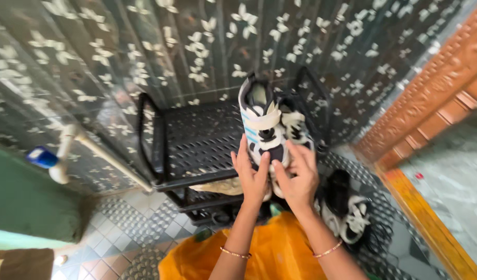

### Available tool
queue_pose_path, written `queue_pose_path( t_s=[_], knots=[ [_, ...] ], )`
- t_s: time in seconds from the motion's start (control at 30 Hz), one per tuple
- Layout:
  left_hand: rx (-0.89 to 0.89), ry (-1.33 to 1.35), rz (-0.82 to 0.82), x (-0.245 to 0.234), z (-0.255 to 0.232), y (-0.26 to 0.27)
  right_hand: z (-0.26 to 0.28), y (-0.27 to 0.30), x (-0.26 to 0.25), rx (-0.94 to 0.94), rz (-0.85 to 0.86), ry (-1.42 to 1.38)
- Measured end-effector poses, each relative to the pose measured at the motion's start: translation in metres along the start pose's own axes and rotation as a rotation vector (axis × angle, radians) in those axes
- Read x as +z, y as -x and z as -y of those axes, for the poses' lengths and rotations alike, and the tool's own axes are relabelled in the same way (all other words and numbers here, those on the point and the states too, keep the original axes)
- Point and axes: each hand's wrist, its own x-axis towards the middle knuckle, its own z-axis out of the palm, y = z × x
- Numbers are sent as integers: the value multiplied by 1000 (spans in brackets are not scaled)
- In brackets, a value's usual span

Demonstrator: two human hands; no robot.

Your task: The person removes several pairs of shoes from a black plastic shoe rack and places them on the floor. They then wipe the rack with a red cloth. Finally, they pick up a single white and pink sneaker and wipe it with the cloth.

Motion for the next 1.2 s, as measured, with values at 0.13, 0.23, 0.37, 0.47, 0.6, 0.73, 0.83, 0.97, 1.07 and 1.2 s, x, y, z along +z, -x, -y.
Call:
queue_pose_path(
  t_s=[0.13,0.23,0.37,0.47,0.6,0.73,0.83,0.97,1.07,1.2],
  knots=[
    [168,63,138,29,-64,12,-9,-4,-63,-74,-62,-461],
    [236,65,346,67,-92,33,-48,-3,-123,70,-133,-702],
    [199,25,622,137,-84,80,-138,15,-199,236,-238,-674],
    [96,-45,822,187,-48,123,-220,51,-237,527,-298,-599],
    [-54,-264,1030,231,9,174,-333,105,-240,830,-395,-441],
    [-184,-453,1197,245,51,211,-420,156,-221,1066,-487,-321],
    [-191,-494,1219,252,71,222,-467,165,-211,1129,-520,-334],
    [-204,-507,1228,255,81,229,-493,173,-206,1136,-568,-490],
    [-163,-492,1191,249,76,221,-498,169,-202,1277,-518,-397],
    [-124,-284,927,231,43,184,-482,137,-184,1022,-495,-417]
  ],
)
